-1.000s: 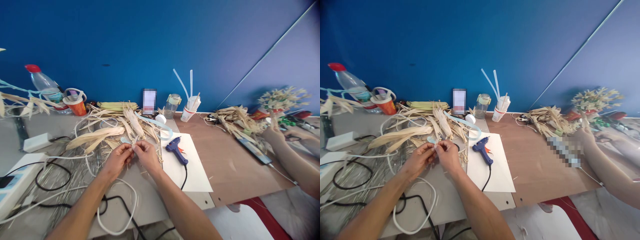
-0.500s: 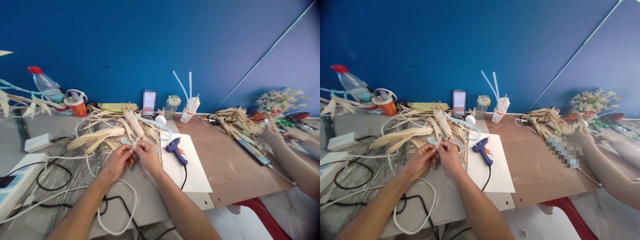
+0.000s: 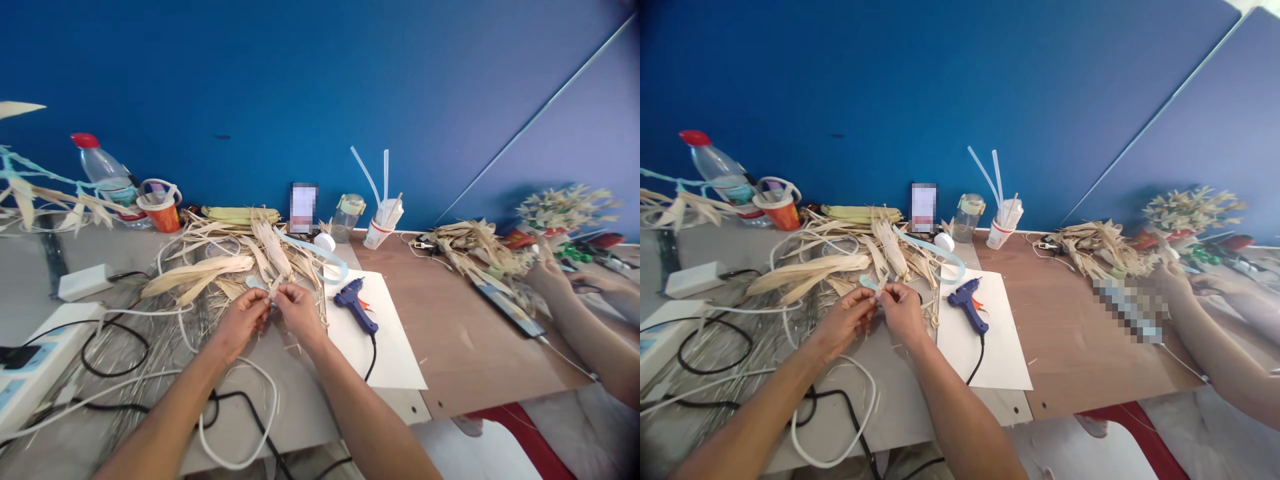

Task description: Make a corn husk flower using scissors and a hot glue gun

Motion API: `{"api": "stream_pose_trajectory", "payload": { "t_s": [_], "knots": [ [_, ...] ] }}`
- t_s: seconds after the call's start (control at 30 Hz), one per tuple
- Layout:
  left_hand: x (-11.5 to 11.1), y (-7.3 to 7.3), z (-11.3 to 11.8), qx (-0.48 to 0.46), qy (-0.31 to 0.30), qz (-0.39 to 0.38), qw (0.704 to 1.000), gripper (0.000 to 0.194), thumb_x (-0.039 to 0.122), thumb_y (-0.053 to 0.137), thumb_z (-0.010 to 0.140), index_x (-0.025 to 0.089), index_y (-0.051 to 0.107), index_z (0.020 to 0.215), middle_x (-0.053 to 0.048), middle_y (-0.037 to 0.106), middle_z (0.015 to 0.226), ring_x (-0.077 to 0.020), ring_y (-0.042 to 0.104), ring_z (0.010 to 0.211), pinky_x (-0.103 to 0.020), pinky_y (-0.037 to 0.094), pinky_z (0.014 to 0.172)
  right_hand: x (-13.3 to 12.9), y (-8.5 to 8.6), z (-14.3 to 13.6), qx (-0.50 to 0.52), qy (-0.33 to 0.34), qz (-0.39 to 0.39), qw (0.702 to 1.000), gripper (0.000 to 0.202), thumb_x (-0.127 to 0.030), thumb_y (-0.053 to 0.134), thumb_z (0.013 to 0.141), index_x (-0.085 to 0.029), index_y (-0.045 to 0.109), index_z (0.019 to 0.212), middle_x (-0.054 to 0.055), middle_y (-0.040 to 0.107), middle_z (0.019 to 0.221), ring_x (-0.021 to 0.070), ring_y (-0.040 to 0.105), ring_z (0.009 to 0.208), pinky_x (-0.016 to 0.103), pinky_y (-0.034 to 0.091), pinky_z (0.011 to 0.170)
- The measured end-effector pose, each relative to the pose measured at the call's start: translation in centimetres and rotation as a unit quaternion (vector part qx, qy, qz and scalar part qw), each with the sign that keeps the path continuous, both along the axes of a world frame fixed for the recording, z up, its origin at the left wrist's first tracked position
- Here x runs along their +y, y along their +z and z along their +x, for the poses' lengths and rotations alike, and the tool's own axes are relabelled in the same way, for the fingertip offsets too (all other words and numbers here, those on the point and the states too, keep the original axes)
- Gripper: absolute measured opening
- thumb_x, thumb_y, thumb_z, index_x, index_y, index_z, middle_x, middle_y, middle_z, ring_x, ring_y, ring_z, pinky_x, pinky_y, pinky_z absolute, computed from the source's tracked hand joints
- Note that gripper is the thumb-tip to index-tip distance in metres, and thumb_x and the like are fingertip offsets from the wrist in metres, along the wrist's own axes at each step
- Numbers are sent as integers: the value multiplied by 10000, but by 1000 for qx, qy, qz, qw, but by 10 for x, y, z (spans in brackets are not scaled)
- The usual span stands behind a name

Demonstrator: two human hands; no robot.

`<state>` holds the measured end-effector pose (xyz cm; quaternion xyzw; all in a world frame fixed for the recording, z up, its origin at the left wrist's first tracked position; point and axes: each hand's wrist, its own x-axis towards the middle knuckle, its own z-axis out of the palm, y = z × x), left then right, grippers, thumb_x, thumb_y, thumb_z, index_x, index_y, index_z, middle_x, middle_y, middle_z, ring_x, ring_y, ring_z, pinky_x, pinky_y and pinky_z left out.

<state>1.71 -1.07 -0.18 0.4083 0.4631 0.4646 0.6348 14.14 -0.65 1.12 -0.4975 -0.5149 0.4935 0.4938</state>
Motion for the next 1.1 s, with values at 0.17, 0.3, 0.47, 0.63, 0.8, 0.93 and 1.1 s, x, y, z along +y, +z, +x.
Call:
{"api": "stream_pose_trajectory", "payload": {
  "t_s": [0.17,0.3,0.47,0.63,0.8,0.93,1.1],
  "knots": [
    [1,-3,0,27,9,14,1000,281,403,716,667,164,574,708,59,477,525,-57,365,416,-191,248,411,1,-1,0,2,-9,-8,1000,210,-352,555,709,-172,556,601,-47,446,545,99,379,533,224,318,529],
    [2,-4,-1,15,11,13,1000,278,396,721,668,162,576,712,59,486,540,-53,359,407,-195,244,407,2,-4,-1,23,-7,-6,1000,212,-349,538,731,-167,576,629,-35,486,584,102,405,561,222,324,543],
    [3,-2,-1,-41,31,8,999,282,367,744,654,159,556,690,65,482,538,-32,311,379,-189,212,389,5,-8,4,71,-43,-12,996,209,-352,565,713,-166,614,795,-30,512,631,105,422,563,220,335,534],
    [5,-1,-7,-90,52,-3,995,293,324,784,625,161,562,723,71,501,548,-18,309,374,-170,227,384,5,0,11,64,-88,-4,994,245,-334,570,700,-172,602,882,-32,530,676,102,441,580,219,359,553],
    [9,-4,-12,-105,81,-20,991,319,298,816,579,156,571,725,67,521,560,-17,330,391,-154,274,395,-6,31,24,19,-59,11,998,227,-320,563,718,-177,609,888,-32,553,688,104,476,600,224,388,589],
    [9,-3,-13,-112,81,0,990,295,289,801,575,154,576,710,50,550,586,-16,345,394,-153,275,400,-19,52,62,-114,-28,37,992,225,-354,571,755,-176,633,879,-5,613,743,139,544,676,256,422,651],
    [7,0,-13,-112,65,27,991,287,297,790,566,144,575,678,41,548,594,-16,339,393,-164,250,403,-25,38,120,-442,-96,-4,892,240,-325,548,793,-165,648,941,103,628,996,234,591,914,326,437,791]
  ]
}}
